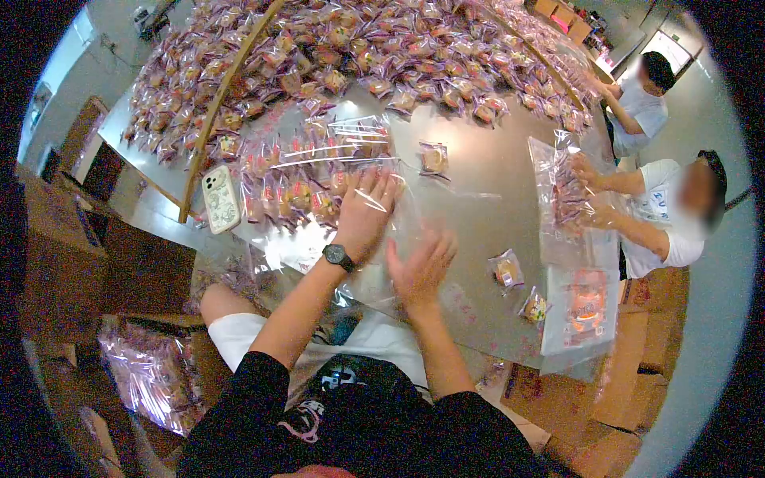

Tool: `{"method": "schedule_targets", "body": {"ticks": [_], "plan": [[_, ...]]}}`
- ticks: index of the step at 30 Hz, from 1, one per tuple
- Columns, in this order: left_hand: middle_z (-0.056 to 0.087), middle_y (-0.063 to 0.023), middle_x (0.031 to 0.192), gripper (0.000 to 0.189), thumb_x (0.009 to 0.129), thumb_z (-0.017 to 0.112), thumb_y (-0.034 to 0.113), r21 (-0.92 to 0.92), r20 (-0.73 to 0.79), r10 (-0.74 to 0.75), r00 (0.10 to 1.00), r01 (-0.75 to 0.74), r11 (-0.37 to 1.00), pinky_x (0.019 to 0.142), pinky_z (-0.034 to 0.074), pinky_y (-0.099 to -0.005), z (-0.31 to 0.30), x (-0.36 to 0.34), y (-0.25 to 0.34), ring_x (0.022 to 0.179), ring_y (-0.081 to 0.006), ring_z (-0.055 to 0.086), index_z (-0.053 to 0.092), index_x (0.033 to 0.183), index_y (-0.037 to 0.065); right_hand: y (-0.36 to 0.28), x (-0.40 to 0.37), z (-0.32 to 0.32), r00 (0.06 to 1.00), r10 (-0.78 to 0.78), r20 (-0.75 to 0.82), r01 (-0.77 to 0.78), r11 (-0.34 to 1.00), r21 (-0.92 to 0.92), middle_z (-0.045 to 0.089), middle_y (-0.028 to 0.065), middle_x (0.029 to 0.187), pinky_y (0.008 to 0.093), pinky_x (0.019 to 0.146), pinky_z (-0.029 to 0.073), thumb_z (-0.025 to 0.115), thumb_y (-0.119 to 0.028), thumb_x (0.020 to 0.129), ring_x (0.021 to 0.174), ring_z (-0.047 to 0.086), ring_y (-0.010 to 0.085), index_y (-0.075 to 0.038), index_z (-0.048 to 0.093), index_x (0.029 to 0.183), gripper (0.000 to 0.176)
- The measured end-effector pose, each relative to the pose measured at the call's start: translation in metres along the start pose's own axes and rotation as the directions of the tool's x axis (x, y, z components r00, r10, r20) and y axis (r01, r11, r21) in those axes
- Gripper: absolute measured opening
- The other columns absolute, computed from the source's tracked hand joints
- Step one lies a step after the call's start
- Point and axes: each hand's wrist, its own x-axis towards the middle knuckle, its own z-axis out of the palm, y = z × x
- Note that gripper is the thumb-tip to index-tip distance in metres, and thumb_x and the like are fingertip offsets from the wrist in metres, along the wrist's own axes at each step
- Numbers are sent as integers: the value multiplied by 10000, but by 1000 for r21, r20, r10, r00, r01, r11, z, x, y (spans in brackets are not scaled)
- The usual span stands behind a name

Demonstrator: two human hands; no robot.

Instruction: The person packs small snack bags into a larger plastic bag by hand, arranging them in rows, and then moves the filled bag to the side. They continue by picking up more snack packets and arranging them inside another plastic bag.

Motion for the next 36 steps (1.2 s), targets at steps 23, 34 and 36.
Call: {"method": "schedule_targets", "body": {"ticks": [23, 34, 36], "plan": [[487, -251, 1457, 807, 782, 699, 222, -211, -7, -123, 992, 118, 970, 1246, 196, -521, -19, -12, 5, 1427, -405, 385, 390, 1469, -67, 10, -32, -29, 969, 18, 246, -117, 911, 395, 693, 172, 990, 411, 795, 536, 702, -91, 881, 930, 659, 339, -5, 682, 1123, 257], [608, -137, 1353, 546, 796, 755, 303, -23, -68, -145, 987, 144, 989, 1171, 293, -579, -58, -45, -34, 1301, -313, 542, 628, 1263, 49, -41, -4, 28, 901, -182, 395, 15, 920, 391, 424, 292, 1518, 502, 1219, 279, 556, 16, 842, 1447, 354, 467, 96, 443, 1440, 613], [593, -138, 1376, 554, 794, 756, 324, -168, 53, -167, 984, 174, 970, 1177, 282, -583, -71, -47, -47, 1311, -313, 537, 632, 1261, 52, -34, 7, 53, 904, -189, 383, 66, 948, 312, 440, 284, 1507, 505, 1213, 292, 565, -19, 856, 1445, 362, 459, 82, 487, 1409, 568]]}}
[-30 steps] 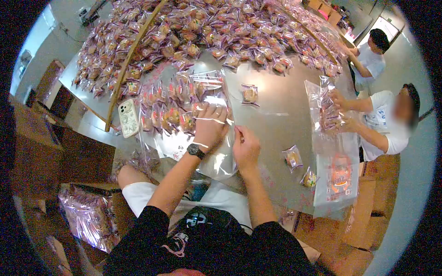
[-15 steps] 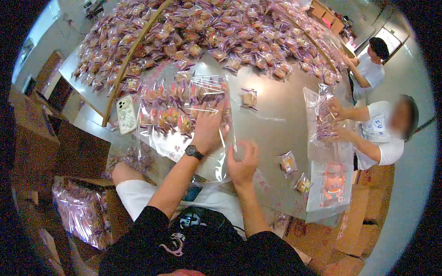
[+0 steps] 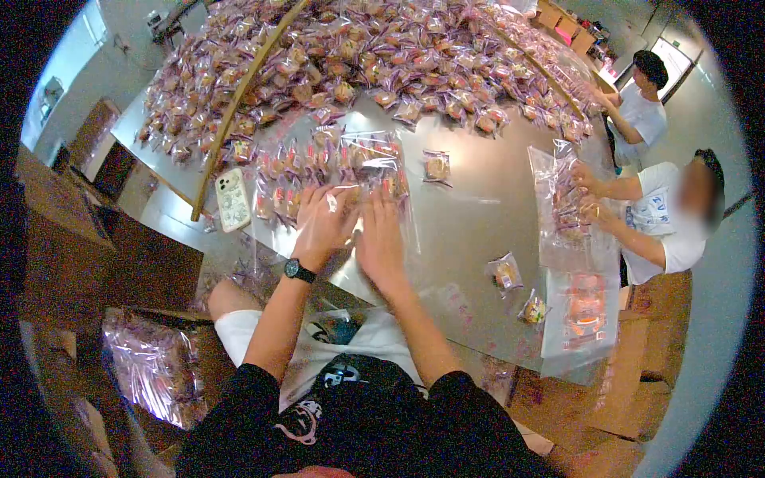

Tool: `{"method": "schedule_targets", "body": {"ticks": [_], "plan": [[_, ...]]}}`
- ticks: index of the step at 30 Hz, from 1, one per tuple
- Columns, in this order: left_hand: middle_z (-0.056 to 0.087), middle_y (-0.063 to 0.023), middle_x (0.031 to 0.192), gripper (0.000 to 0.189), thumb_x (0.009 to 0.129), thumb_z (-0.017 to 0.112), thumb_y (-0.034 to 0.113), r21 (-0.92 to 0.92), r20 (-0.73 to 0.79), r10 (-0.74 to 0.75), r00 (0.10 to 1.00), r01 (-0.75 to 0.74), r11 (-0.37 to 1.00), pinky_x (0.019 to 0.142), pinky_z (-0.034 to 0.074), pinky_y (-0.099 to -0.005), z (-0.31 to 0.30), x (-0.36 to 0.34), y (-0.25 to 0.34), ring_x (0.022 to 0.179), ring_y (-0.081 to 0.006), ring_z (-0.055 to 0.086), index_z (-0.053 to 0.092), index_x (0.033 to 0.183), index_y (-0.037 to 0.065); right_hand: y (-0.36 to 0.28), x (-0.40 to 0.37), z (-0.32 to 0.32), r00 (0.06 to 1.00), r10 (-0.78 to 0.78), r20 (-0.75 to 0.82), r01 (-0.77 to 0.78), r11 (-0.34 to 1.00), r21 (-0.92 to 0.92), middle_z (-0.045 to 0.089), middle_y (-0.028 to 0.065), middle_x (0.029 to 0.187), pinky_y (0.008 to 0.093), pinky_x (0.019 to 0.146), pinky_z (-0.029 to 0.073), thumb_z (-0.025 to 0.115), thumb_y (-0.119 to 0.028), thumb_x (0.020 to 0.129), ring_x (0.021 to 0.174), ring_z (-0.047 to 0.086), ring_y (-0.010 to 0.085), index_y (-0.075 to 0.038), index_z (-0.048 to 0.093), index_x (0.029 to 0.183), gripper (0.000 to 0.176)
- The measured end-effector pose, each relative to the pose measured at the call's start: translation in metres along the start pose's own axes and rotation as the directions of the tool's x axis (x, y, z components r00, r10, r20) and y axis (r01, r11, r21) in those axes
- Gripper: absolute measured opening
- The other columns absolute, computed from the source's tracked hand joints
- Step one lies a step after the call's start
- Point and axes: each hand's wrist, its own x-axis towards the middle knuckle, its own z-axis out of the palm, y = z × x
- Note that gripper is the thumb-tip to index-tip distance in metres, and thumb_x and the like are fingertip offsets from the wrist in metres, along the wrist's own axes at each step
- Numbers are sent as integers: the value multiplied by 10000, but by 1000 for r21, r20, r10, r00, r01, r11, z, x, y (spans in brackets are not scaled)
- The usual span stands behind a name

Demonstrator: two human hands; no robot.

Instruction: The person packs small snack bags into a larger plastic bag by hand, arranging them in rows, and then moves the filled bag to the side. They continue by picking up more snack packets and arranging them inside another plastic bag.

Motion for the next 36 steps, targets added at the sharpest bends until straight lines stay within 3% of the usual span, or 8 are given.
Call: {"method": "schedule_targets", "body": {"ticks": [4, 8, 12, 14, 23, 24, 28, 36], "plan": [[563, -169, 1402, 640, 758, 756, 387, 112, 62, 71, 996, -77, 991, 1172, 294, -566, -22, -6, -15, 1340, -312, 504, 622, 1285, 50, 22, 25, 13, 998, -59, 23, 62, 987, -152, 487, 310, 1434, 512, 1182, 326, 611, -7, 846, 1394, 415, 455, 81, 514, 1367, 537], [546, -191, 1415, 741, 735, 780, 385, 154, 78, 128, 989, -139, 978, 1159, 322, -522, -17, -4, -36, 1341, -345, 488, 568, 1341, 15, 28, 34, 6, 973, -193, -128, 187, 981, -56, 572, 288, 1340, 509, 1086, 423, 672, -82, 850, 1244, 543, 446, 48, 610, 1263, 438], [475, -192, 1505, 870, 730, 811, 399, 161, 108, 83, 991, -100, 982, 1141, 356, -482, -27, -3, -36, 1354, -357, 479, 477, 1444, 30, 27, 33, 10, 970, -59, -237, 91, 987, 129, 649, 223, 1259, 534, 1117, 409, 653, -157, 875, 1161, 603, 422, -33, 663, 1231, 377], [473, -210, 1515, 962, 719, 830, 379, 189, 100, 66, 993, -84, 978, 1132, 370, -473, -26, -6, -36, 1369, -374, 470, 409, 1493, -5, 38, 35, 17, 978, -117, -175, 104, 991, -83, 647, 214, 1268, 537, 1100, 420, 654, -156, 881, 1175, 600, 401, -43, 671, 1220, 358], [516, -237, 1477, 823, 753, 800, 319, 179, -140, 14, 990, 11, 984, 1207, 286, -496, 7, -19, -44, 1417, -359, 447, 493, 1415, -60, 31, 46, 35, 985, -61, -159, 45, 994, -103, 660, 206, 1182, 523, 1043, 437, 624, -45, 821, 1110, 608, 398, -4, 683, 1145, 332], [513, -235, 1482, 822, 754, 799, 330, 221, -159, -17, 987, 52, 974, 1210, 278, -499, 7, -21, -40, 1425, -356, 438, 497, 1414, -56, 32, 49, 32, 940, -161, -300, 154, 987, -49, 673, 187, 1135, 507, 1000, 458, 637, -66, 819, 1059, 632, 373, -40, 691, 1161, 347], [515, -213, 1484, 735, 771, 791, 332, 169, -266, -120, 957, 169, 971, 1195, 278, -501, 7, -22, -26, 1394, -332, 463, 550, 1369, -20, 26, 55, 32, 900, -323, -292, 327, 944, -36, 671, 145, 1146, 502, 1005, 434, 663, -180, 830, 1124, 601, 357, -99, 672, 1237, 416], [629, -120, 1275, 662, 686, 853, 238, 109, -249, -89, 964, 120, 987, 1120, 337, -493, -1, -21, -30, 1252, -303, 546, 610, 1266, 29, -1, 65, 21, 968, -223, 114, 240, 958, -157, 554, 175, 1386, 618, 1045, 360, 730, -337, 766, 1270, 515, 397, -269, 660, 1296, 538]]}}
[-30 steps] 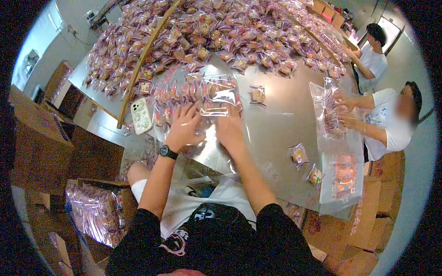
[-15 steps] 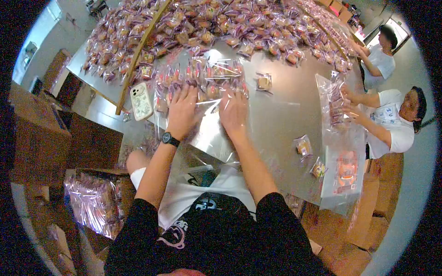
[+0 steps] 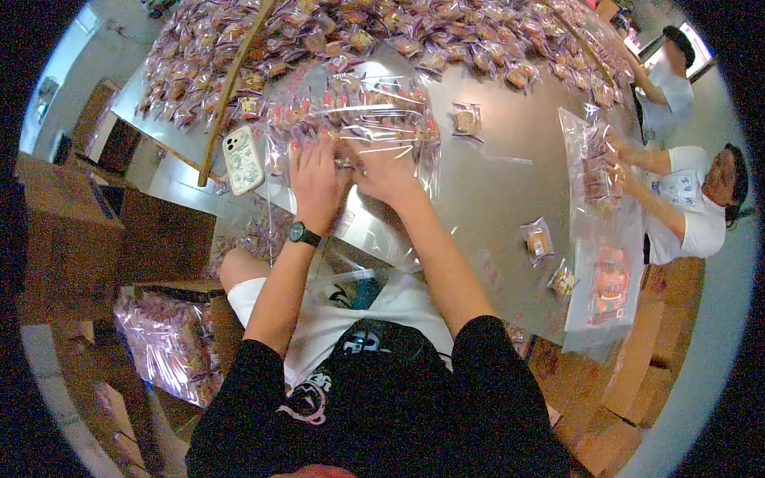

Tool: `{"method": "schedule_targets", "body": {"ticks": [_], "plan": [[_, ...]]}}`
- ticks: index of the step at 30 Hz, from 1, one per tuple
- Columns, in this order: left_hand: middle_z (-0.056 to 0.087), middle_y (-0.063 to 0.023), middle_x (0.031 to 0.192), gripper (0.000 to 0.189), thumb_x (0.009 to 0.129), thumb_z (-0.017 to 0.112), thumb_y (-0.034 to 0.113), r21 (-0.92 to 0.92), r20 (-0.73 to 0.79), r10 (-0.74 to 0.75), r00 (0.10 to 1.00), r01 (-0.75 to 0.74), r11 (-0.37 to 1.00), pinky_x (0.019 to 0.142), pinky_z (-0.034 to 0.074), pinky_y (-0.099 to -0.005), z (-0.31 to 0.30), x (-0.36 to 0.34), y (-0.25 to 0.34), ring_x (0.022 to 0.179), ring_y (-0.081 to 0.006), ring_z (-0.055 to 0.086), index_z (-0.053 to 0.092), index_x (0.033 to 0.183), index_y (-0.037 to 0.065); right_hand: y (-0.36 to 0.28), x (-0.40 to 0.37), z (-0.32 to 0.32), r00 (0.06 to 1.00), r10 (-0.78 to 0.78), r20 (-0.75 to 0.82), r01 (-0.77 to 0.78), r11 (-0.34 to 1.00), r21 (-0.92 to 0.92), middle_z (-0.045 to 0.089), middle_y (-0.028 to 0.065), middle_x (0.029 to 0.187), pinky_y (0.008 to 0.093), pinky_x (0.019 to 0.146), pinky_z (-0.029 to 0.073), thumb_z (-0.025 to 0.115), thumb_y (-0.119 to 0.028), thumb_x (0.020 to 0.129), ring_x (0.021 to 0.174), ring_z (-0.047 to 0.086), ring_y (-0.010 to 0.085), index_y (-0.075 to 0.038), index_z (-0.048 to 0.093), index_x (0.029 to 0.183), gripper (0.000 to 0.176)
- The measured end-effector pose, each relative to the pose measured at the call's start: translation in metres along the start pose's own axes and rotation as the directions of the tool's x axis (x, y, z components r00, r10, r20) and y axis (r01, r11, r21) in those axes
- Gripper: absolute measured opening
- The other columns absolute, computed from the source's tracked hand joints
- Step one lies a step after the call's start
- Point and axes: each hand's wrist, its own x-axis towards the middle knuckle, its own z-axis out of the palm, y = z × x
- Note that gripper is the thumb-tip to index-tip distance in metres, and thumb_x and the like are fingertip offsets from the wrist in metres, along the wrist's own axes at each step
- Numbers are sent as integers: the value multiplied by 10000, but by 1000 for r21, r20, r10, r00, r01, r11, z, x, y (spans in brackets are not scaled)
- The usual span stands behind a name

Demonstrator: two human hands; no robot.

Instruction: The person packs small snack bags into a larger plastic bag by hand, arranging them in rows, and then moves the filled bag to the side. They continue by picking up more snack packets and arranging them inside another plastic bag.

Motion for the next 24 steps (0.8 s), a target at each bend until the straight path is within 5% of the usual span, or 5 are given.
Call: {"method": "schedule_targets", "body": {"ticks": [4, 8, 12, 21, 24], "plan": [[631, -112, 1313, 622, 725, 823, 239, 73, 42, 27, 999, -30, 997, 1145, 317, -528, -11, 1, -11, 1301, -307, 530, 624, 1295, 86, 9, -13, 23, 997, 10, -73, -11, 1000, -23, 536, 152, 1464, 624, 1099, 331, 754, -401, 754, 1353, 481, 418, -252, 651, 1336, 609], [615, -77, 1382, 537, 785, 774, 182, 147, 23, 46, 999, -49, 988, 1165, 291, -547, -1, -8, -28, 1337, -280, 517, 638, 1301, 116, 10, -14, 40, 973, 25, -230, -33, 999, -30, 689, 124, 1274, 577, 1107, 361, 717, -347, 835, 1232, 613, 380, -206, 670, 1328, 515], [635, -55, 1377, 448, 849, 711, 193, 101, -28, 60, 998, -56, 993, 1147, 311, -535, 7, -8, -34, 1326, -261, 539, 657, 1291, 141, 8, -12, 45, 962, 71, -264, -90, 994, -60, 695, 94, 1277, 566, 1099, 386, 742, -287, 824, 1245, 616, 329, -220, 685, 1308, 492], [563, -77, 1470, 499, 858, 690, 172, 174, 125, 103, 987, -124, 977, 1150, 301, -542, -4, -2, -36, 1351, -269, 520, 605, 1349, 134, 0, -8, 37, 990, 40, -135, -47, 997, -55, 673, 122, 1262, 584, 1156, 319, 708, -301, 838, 1286, 537, 352, -94, 628, 1352, 560], [534, -172, 1456, 566, 834, 682, 140, 145, 74, 134, 988, -144, 979, 1136, 327, -571, -18, -5, -24, 1348, -323, 499, 561, 1379, 49, -12, -9, 12, 996, 41, -82, -50, 993, -111, 653, 137, 1268, 562, 1163, 324, 696, -271, 840, 1323, 498, 348, -74, 593, 1373, 577]]}}
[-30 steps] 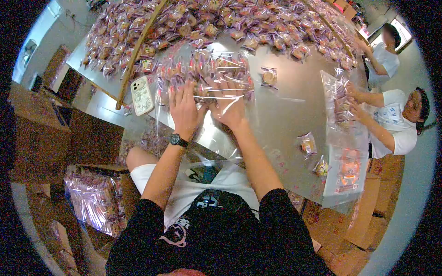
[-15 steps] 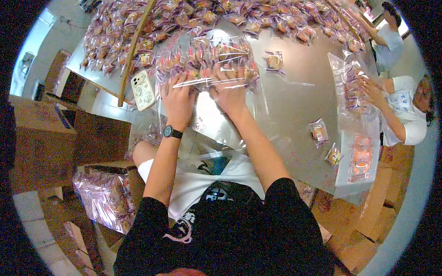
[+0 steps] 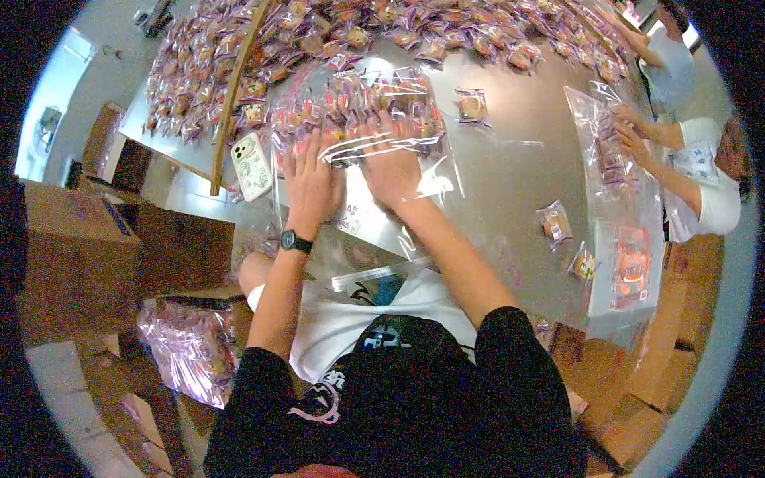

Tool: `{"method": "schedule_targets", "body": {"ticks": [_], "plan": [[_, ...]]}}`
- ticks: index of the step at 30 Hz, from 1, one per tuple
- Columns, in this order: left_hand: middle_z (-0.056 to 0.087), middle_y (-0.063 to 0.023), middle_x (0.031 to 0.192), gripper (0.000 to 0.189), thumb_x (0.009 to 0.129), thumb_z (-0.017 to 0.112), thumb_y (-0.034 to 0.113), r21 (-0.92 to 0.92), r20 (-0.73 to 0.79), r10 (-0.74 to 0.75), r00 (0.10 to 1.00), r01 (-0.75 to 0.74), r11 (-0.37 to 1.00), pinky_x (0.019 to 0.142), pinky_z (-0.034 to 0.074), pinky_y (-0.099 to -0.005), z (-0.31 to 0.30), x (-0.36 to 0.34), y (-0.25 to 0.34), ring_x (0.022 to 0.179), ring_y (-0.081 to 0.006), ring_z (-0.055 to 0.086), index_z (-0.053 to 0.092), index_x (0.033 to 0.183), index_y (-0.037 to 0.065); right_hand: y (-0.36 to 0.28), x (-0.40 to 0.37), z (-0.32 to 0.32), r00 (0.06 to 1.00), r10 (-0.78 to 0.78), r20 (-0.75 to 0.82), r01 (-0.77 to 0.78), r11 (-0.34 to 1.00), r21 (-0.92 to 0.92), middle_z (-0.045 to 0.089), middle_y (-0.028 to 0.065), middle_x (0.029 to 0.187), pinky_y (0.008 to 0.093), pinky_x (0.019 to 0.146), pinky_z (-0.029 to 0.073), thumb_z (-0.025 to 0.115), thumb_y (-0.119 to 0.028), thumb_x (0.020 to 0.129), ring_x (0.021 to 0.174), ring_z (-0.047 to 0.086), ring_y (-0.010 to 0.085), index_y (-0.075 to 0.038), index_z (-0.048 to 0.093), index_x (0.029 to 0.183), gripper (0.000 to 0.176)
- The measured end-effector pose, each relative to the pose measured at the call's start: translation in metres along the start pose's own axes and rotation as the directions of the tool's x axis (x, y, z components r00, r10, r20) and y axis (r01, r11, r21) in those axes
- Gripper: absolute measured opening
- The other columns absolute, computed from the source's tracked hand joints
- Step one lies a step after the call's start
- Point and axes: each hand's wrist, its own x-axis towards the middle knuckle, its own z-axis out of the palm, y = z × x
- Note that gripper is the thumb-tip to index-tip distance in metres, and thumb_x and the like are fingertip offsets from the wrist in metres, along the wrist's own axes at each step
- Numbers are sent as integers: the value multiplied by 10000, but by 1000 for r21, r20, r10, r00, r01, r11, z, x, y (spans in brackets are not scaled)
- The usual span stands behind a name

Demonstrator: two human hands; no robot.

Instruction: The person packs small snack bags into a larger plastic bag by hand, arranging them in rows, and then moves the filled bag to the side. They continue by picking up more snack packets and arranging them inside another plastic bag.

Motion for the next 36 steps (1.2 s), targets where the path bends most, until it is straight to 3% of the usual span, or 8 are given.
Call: {"method": "schedule_targets", "body": {"ticks": [4, 9, 10, 13, 17, 19, 29, 36], "plan": [[467, -249, 1493, 580, 845, 678, 142, -88, -103, -137, 985, 128, 988, 1140, 359, -532, -9, -26, 4, 1384, -430, 428, 519, 1383, -2, -29, -70, -48, 992, -31, 122, -28, 890, 456, 694, 162, 1210, 501, 1110, 423, 680, -170, 866, 1222, 599, 357, -56, 676, 1258, 408], [452, -203, 1522, 722, 839, 704, 178, 149, -34, -180, 983, 183, 972, 1177, 330, -493, 5, -27, -8, 1399, -398, 435, 439, 1498, 45, -66, -75, -167, 954, -156, 255, -267, -63, 962, 698, 194, 1256, 453, 1045, 478, 640, -164, 939, 1215, 634, 348, 13, 708, 1206, 328], [465, -193, 1514, 694, 841, 696, 175, 188, -52, -168, 984, 175, 966, 1179, 325, -495, 16, -25, -15, 1403, -379, 441, 463, 1485, 62, -72, -69, -192, 962, -171, 215, -266, -392, 881, 660, 177, 1332, 448, 1100, 437, 641, -197, 975, 1276, 601, 326, 1, 664, 1278, 363], [487, -159, 1503, 640, 850, 654, 144, 127, -36, -201, 979, 204, 971, 1187, 299, -524, 11, -27, -9, 1423, -343, 436, 498, 1469, 108, -81, -35, -225, 902, -251, -352, 112, -650, 751, 652, 240, 1291, 485, 1121, 402, 590, -370, 974, 1289, 562, 385, 72, 639, 1264, 531], [572, -252, 1351, 578, 818, 669, 212, 275, -52, -99, 994, 110, 955, 1180, 291, -525, -3, -28, 8, 1330, -363, 506, 570, 1345, -4, -99, -41, -234, 806, -363, -468, 161, -626, 763, 651, 233, 1293, 480, 1112, 408, 586, -359, 975, 1281, 565, 376, 66, 640, 1256, 512], [523, -330, 1381, 572, 812, 673, 203, -41, 351, -286, 892, 320, 947, 1169, 295, -585, -10, -49, 17, 1365, -469, 446, 579, 1293, -92, -106, -49, -232, 792, -393, -468, 158, -609, 777, 651, 230, 1295, 477, 1108, 411, 584, -353, 975, 1277, 567, 371, 63, 640, 1252, 502], [624, -123, 1391, 318, 783, 727, 57, -297, 66, 47, 997, -25, 955, 1178, 293, -592, -112, -180, 42, 1344, -344, 527, 726, 1099, 85, -134, -77, -222, 751, -449, -485, 140, -609, 781, 649, 212, 1301, 463, 1086, 425, 573, -324, 977, 1257, 574, 348, 47, 642, 1231, 455], [632, -132, 1328, 321, 802, 701, 89, -58, 216, -286, 934, 305, 951, 1152, 309, -539, -129, -270, -20, 1269, -343, 537, 693, 1122, 68, -153, -84, -213, 751, -426, -505, 158, -627, 763, 648, 199, 1305, 453, 1070, 436, 565, -303, 978, 1242, 579, 332, 36, 643, 1216, 422]]}}
